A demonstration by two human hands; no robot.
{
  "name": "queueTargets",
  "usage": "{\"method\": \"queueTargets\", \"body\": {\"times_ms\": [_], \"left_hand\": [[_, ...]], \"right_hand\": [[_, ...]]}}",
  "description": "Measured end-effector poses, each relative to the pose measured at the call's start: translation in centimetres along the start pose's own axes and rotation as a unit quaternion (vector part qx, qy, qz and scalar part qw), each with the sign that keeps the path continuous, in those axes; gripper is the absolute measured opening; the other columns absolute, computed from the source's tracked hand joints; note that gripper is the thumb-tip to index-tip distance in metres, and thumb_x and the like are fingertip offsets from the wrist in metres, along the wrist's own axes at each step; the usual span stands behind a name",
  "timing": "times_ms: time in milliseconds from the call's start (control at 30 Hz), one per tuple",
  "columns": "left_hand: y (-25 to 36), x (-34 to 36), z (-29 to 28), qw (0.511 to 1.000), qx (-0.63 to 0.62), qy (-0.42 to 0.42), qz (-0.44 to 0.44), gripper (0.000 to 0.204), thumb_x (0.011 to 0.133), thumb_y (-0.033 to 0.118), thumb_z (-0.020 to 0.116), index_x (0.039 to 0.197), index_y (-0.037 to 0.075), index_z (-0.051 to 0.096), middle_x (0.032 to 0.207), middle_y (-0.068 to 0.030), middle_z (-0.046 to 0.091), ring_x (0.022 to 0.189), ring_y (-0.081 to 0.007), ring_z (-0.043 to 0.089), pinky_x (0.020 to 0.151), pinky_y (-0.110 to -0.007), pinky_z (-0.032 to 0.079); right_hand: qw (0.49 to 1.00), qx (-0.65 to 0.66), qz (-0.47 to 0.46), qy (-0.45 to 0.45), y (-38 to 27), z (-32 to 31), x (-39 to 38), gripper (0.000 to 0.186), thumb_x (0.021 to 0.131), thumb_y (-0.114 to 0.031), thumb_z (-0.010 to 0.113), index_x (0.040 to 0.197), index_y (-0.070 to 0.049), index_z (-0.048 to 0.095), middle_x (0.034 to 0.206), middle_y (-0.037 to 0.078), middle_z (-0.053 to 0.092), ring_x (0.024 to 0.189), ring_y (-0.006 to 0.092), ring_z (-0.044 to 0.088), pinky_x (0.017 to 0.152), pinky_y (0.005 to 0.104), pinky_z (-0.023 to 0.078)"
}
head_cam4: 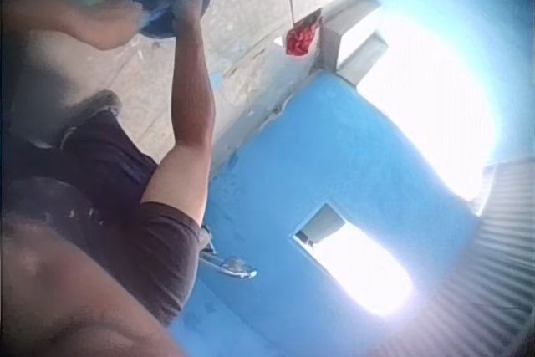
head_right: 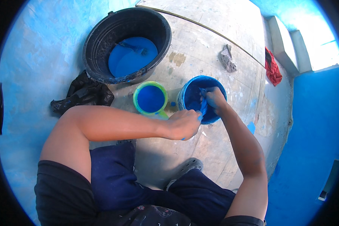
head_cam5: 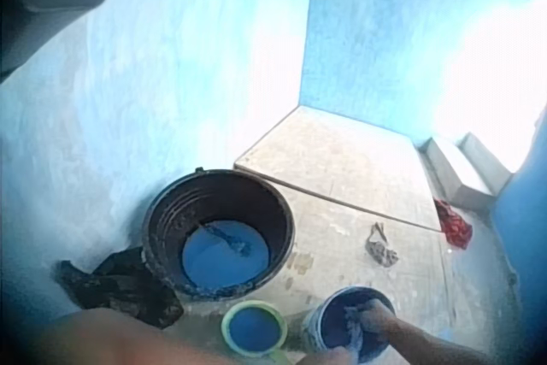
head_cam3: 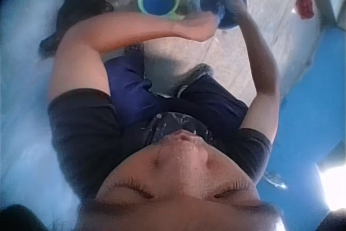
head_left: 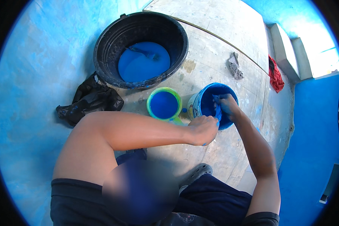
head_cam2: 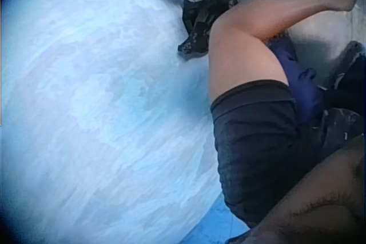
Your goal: The person mixes blue paint by hand in several buckets, at one point using a plastic bag to squeeze or strain the mixture.
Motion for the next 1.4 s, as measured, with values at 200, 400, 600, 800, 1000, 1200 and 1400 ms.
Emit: {"method": "queueTargets", "body": {"times_ms": [200,400,600,800,1000,1200,1400], "left_hand": [[0.4,0.0,-0.5,1.0,0.016,0.021,-0.013,0.024,0.082,0.0,0.056,0.103,-0.005,0.066,0.096,-0.026,0.071,0.088,-0.0399,0.072,0.075,-0.048,0.058],[0.4,0.2,-0.2,0.997,0.068,0.024,0.0,0.022,0.085,0.003,0.056,0.102,-0.003,0.067,0.091,-0.0222,0.073,0.084,-0.0369,0.073,0.072,-0.045,0.059],[0.4,-0.6,-0.3,0.997,0.076,-0.005,0.005,0.025,0.08,-0.001,0.057,0.104,-0.005,0.06,0.084,-0.0239,0.071,0.078,-0.0387,0.072,0.065,-0.047,0.057],[1.2,-1.8,-1.7,0.99,0.138,-0.043,0.003,0.023,0.083,0.003,0.056,0.105,-0.004,0.057,0.081,-0.0245,0.069,0.078,-0.0406,0.071,0.066,-0.049,0.056],[1.1,-1.3,-2.1,0.983,0.152,-0.093,-0.044,0.023,0.094,0.014,0.052,0.107,-0.005,0.053,0.082,-0.0277,0.067,0.08,-0.0451,0.068,0.07,-0.052,0.054],[-0.1,-1.3,-3.7,0.985,0.15,-0.08,0.031,0.032,0.101,0.024,0.046,0.113,-0.005,0.055,0.088,-0.0315,0.064,0.083,-0.049,0.063,0.075,-0.054,0.051],[0.9,-0.6,-8.6,0.989,0.115,-0.06,0.072,0.035,0.102,0.027,0.047,0.115,-0.003,0.059,0.092,-0.0263,0.064,0.087,-0.0416,0.063,0.076,-0.046,0.05]], "right_hand": [[0.998,-0.026,-0.003,0.054,0.1,1.1,1.0,0.02,0.093,-0.014,0.058,0.093,0.003,0.069,0.073,0.006,0.061,0.063,0.015,0.054,0.058,0.0318,0.044],[0.991,-0.083,0.044,0.091,0.6,1.0,2.1,0.029,0.091,-0.019,0.06,0.1,0.006,0.069,0.083,0.011,0.067,0.071,0.0194,0.06,0.066,0.0369,0.049],[0.984,-0.084,0.022,0.154,1.0,1.3,1.5,0.034,0.09,-0.026,0.064,0.075,0.005,0.066,0.064,0.004,0.055,0.058,0.0146,0.049,0.053,0.0373,0.04],[0.982,-0.159,0.049,0.089,-1.1,0.2,-0.7,0.041,0.089,-0.029,0.068,0.096,0.011,0.07,0.088,0.022,0.071,0.082,0.0285,0.069,0.074,0.0421,0.052],[0.989,-0.136,0.014,0.059,-1.0,-0.8,-1.3,0.038,0.087,-0.027,0.069,0.091,0.011,0.07,0.086,0.024,0.07,0.081,0.0317,0.069,0.073,0.0429,0.052],[0.971,-0.209,-0.041,0.107,-1.4,-0.8,-2.5,0.037,0.087,-0.027,0.07,0.092,0.009,0.07,0.082,0.024,0.069,0.077,0.0325,0.069,0.074,0.042,0.054],[0.998,-0.044,0.006,-0.036,-3.5,-2.7,-4.3,0.063,0.095,-0.056,0.055,0.091,0.005,0.071,0.086,0.02,0.073,0.072,0.0232,0.07,0.066,0.0368,0.051]]}}
Point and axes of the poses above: each hand's wrist, its own x-axis towards the middle knuckle, its own z-axis out of the palm, y = z × x, the point moved 3 cm from there along x, towards the middle knuckle
